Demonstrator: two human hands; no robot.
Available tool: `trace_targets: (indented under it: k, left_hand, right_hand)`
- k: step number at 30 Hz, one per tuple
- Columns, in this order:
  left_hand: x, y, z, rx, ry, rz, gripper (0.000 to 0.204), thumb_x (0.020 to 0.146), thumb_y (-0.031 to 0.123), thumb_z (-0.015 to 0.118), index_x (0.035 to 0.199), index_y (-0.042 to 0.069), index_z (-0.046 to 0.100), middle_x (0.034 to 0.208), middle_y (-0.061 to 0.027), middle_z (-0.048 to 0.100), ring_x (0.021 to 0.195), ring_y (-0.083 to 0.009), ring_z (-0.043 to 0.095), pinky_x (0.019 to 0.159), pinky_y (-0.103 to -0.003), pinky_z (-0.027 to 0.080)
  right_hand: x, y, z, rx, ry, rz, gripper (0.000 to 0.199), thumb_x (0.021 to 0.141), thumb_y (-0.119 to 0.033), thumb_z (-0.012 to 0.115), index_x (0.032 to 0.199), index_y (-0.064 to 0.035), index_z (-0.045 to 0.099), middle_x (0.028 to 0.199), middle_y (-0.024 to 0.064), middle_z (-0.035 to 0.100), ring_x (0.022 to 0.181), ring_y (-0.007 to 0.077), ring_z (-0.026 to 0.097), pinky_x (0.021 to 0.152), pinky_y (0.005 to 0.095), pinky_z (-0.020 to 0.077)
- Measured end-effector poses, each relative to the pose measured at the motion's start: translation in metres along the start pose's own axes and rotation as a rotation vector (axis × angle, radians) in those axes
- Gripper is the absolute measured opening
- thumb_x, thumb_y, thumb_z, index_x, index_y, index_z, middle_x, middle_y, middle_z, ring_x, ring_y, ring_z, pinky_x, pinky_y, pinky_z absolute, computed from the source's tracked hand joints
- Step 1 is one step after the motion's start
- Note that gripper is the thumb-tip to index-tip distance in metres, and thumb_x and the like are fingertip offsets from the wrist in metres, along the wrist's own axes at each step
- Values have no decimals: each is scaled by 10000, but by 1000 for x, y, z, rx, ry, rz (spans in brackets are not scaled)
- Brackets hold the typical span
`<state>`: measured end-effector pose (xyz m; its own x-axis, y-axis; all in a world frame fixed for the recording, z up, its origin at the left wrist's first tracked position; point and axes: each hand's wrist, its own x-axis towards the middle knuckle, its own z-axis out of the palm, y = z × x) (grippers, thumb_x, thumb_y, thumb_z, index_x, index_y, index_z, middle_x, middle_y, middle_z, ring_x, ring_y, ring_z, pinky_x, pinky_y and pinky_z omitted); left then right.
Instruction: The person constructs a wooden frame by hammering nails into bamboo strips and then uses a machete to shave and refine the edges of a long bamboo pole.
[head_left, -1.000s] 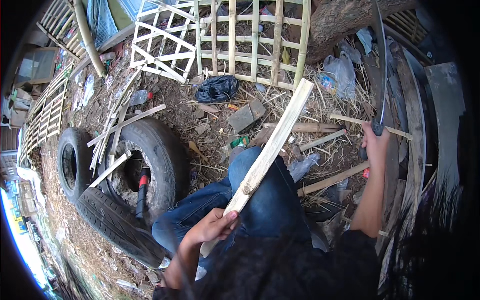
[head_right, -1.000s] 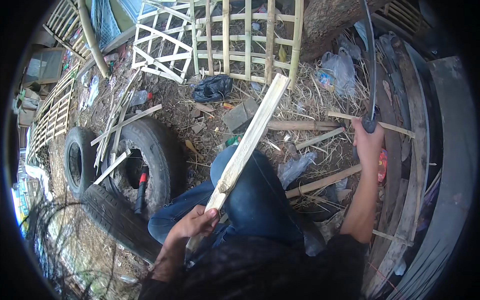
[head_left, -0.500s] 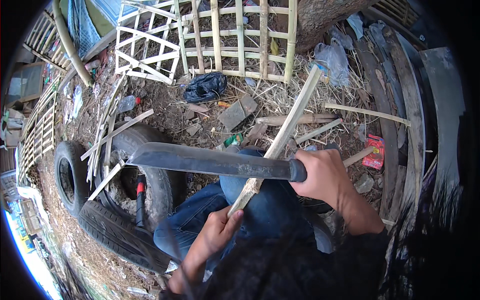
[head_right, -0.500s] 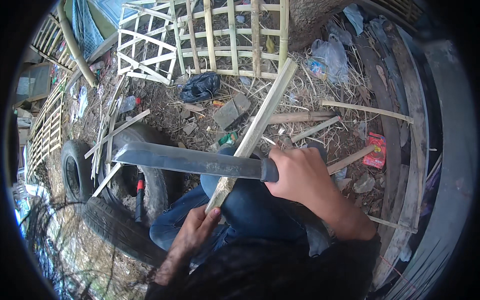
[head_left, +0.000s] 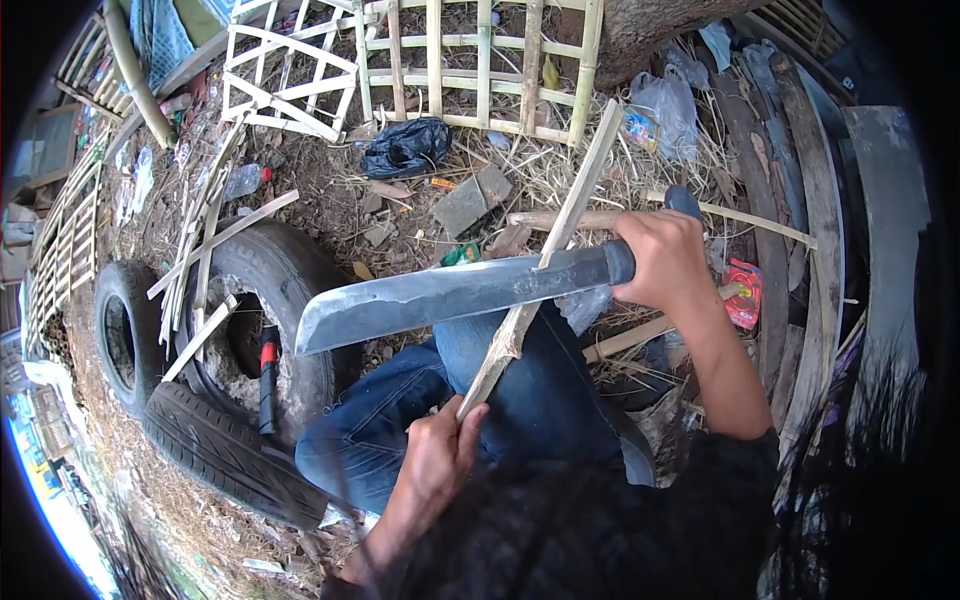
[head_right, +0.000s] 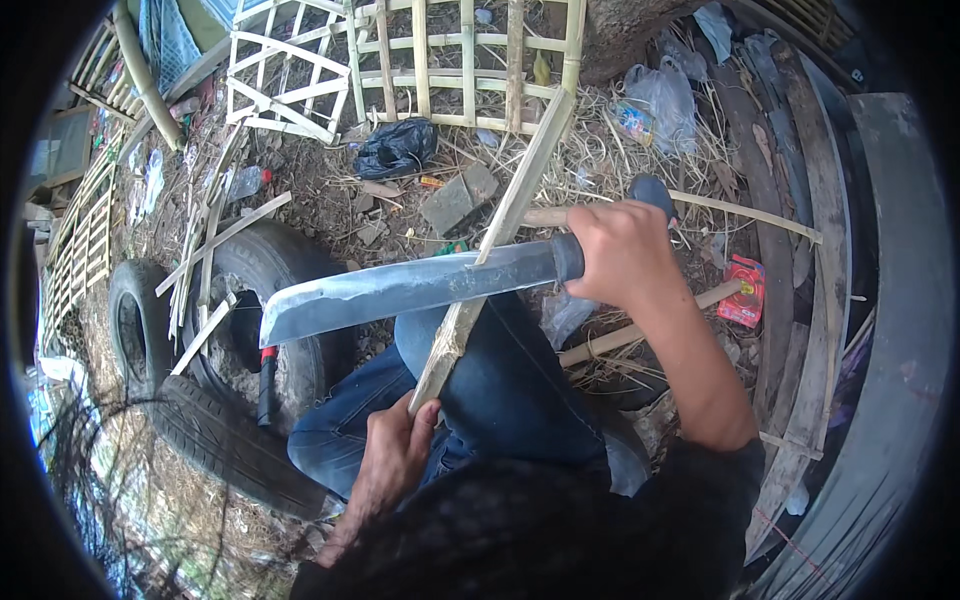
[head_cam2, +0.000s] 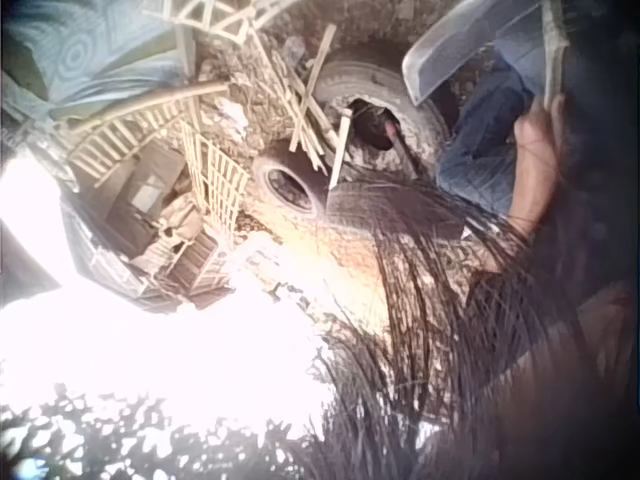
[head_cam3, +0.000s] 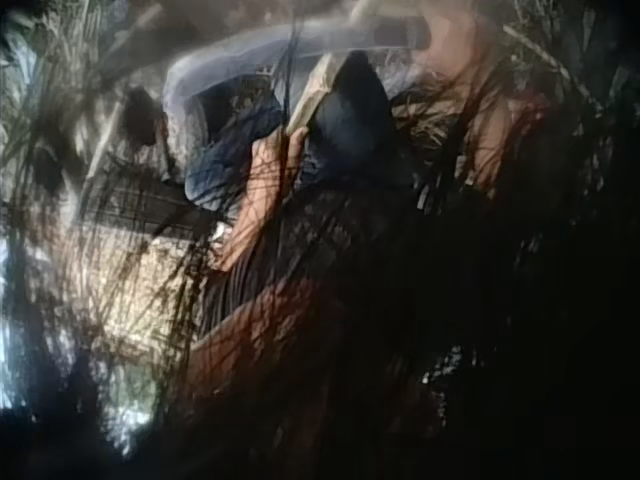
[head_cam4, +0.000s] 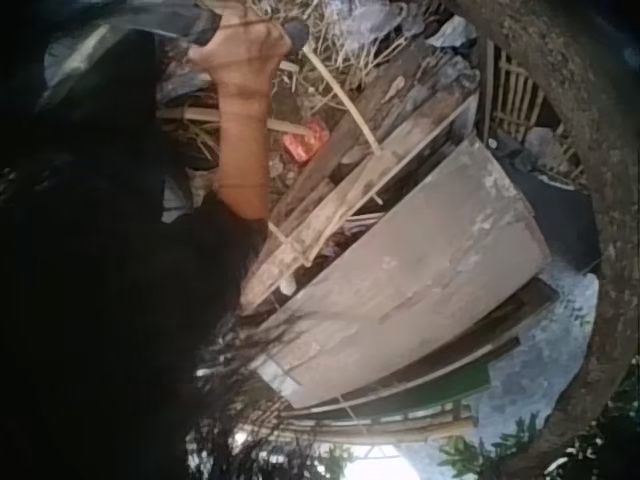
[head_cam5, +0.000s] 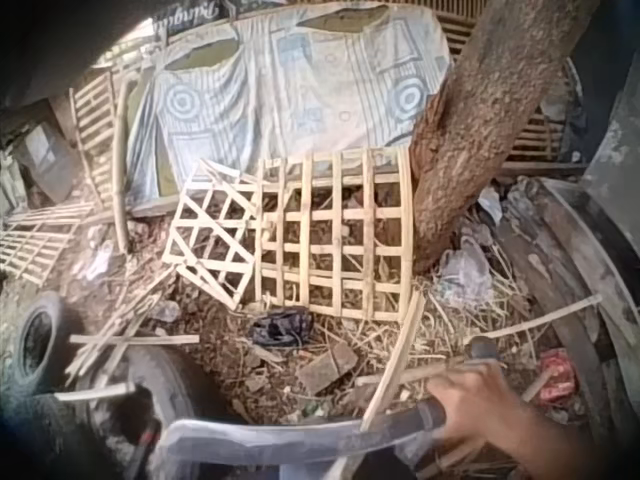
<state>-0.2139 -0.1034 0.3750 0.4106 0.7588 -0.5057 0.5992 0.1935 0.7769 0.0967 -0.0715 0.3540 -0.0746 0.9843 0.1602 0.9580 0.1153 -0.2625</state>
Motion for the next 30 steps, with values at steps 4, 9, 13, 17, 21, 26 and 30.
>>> trace_targets:
  k: [4, 9, 13, 17, 21, 26, 30]
  left_hand:
    - [-6, 4, -2, 26, -6, -18, 259, 969, 160, 545, 801, -36, 538, 539, -189, 462, 428, -277, 414, 458, -375, 374]
    - [-29, -14, -15, 7, 46, -88, 210, 973, 150, 533, 895, -38, 584, 556, -175, 452, 469, -215, 390, 491, -362, 394]
    - [-26, -20, -12, -61, -63, -79, 225, 976, 167, 532, 917, -44, 582, 556, -149, 430, 513, -163, 356, 499, -348, 390]
    - [-17, -20, -16, -118, -193, -159, 312, 986, 220, 530, 817, -41, 554, 536, -87, 430, 519, -109, 359, 473, -330, 356]
    - [-22, -25, -10, -210, -210, -251, 355, 993, 240, 525, 757, -25, 546, 529, -7, 437, 513, -60, 381, 455, -292, 327]
    - [-24, -12, -3, -179, -168, -189, 350, 985, 227, 543, 746, -28, 546, 527, -15, 433, 515, -61, 368, 446, -296, 320]
    - [-28, -20, 3, -93, -61, -110, 357, 982, 231, 547, 740, -32, 542, 532, -14, 433, 521, -66, 367, 446, -304, 324]
  right_hand:
    - [3, 15, -4, -29, 45, -60, 360, 462, -194, 795, 718, -63, 579, 680, 117, 622, 644, 331, 626, 610, 416, 494]
    - [5, 130, -95, -501, 94, 1062, 314, 776, -313, 631, 914, -37, 684, 857, 217, 681, 850, 404, 661, 727, 456, 509]
    - [-57, 132, -90, -322, 279, 917, 293, 759, -267, 666, 862, 7, 647, 734, 199, 648, 751, 390, 649, 680, 435, 487]
    - [-43, 34, -51, -19, 245, 786, 207, 693, -134, 705, 832, 0, 630, 673, 177, 613, 668, 372, 624, 631, 413, 475]
    - [-47, -15, -33, 197, 145, 483, 188, 633, -129, 716, 767, -35, 624, 665, 148, 623, 630, 352, 628, 598, 421, 470]
    - [-35, -23, -11, 123, -16, 191, 277, 536, -174, 740, 745, -53, 603, 665, 121, 626, 627, 319, 639, 589, 410, 493]
    - [-17, -9, -5, 41, -29, 52, 312, 494, -190, 761, 707, -52, 580, 659, 108, 624, 648, 309, 645, 609, 402, 504]
